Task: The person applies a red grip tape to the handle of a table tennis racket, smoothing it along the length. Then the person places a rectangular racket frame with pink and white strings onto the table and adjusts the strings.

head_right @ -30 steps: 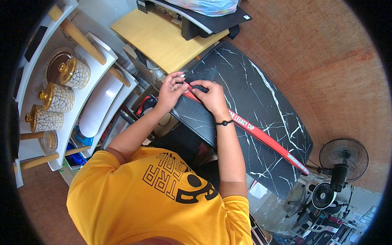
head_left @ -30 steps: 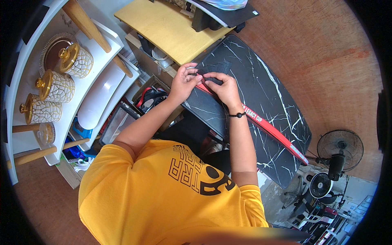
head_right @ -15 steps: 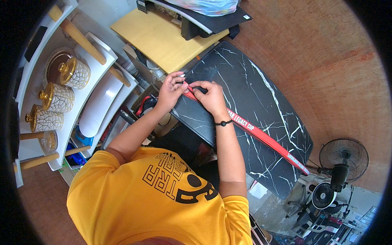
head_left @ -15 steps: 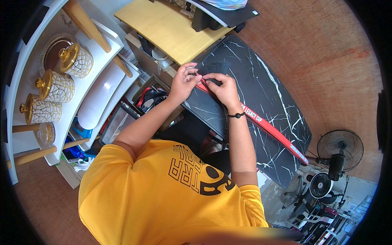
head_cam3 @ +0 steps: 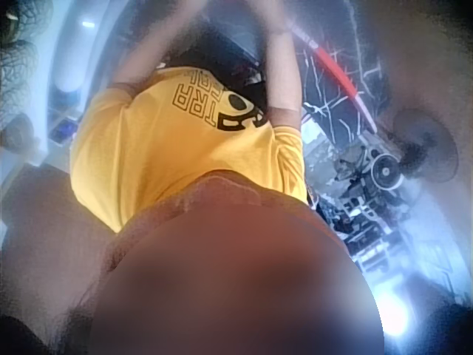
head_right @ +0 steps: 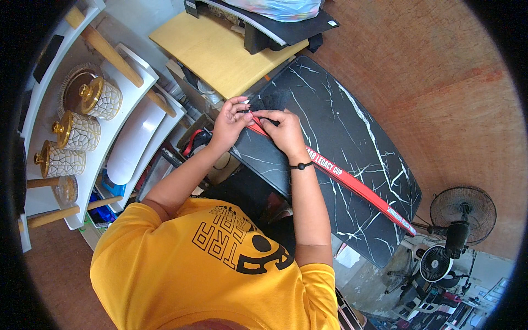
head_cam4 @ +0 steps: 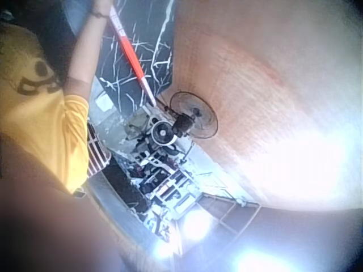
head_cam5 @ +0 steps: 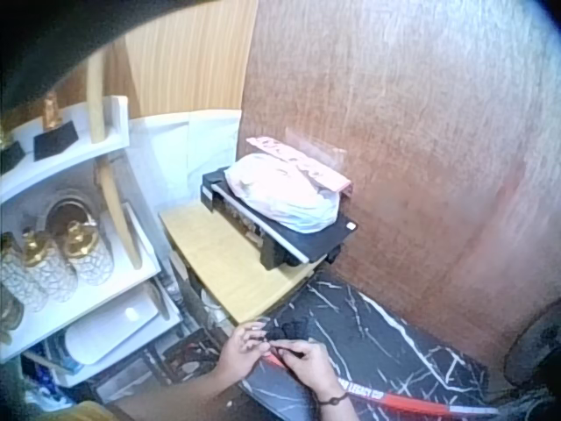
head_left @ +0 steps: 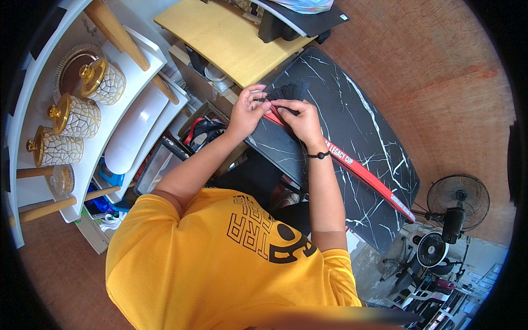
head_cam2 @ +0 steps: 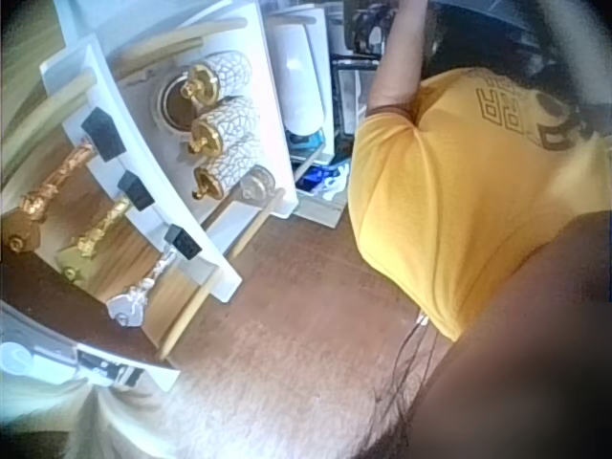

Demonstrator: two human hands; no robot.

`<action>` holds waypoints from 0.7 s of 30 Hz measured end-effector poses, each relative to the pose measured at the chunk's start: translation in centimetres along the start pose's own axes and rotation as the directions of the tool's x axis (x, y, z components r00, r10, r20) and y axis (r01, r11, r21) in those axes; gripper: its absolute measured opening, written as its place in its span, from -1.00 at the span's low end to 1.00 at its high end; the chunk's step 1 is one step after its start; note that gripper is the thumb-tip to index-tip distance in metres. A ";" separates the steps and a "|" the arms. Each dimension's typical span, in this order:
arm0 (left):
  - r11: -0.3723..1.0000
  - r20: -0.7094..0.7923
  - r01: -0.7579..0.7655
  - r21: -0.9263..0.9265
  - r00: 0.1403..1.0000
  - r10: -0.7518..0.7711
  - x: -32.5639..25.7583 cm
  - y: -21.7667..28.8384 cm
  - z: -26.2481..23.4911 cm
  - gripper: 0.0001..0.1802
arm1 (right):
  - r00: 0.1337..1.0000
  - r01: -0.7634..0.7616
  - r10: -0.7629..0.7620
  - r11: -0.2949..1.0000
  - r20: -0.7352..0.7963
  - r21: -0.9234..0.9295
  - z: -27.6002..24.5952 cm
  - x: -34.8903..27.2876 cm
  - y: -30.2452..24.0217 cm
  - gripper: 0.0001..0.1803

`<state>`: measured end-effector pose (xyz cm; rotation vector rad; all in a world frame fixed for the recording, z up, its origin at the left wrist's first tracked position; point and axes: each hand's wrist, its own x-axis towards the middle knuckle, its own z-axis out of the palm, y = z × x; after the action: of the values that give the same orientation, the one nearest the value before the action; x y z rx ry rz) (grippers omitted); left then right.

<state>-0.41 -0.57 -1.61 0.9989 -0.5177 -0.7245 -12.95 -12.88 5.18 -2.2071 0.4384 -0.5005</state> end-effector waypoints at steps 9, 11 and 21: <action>0.999 0.005 0.002 0.037 1.000 -0.002 0.1 0.0 0.0 -0.48 | 0.997 -0.073 0.073 0.997 -0.004 -0.023 0.0 0.0 -0.5 -0.74; 1.000 0.004 0.003 0.025 1.000 -0.003 0.0 0.1 0.0 -0.48 | 0.997 -0.076 0.076 0.996 -0.003 -0.037 0.0 0.0 -0.5 -0.73; 1.000 -0.008 0.020 0.015 1.000 -0.020 0.0 0.2 0.1 -0.48 | 0.994 0.052 -0.054 0.998 -0.091 -0.021 0.7 0.0 0.0 -0.77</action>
<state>-0.46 -0.55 -1.34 1.0216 -0.5073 -0.7352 -12.60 -12.40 4.78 -2.2253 0.4355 -0.6298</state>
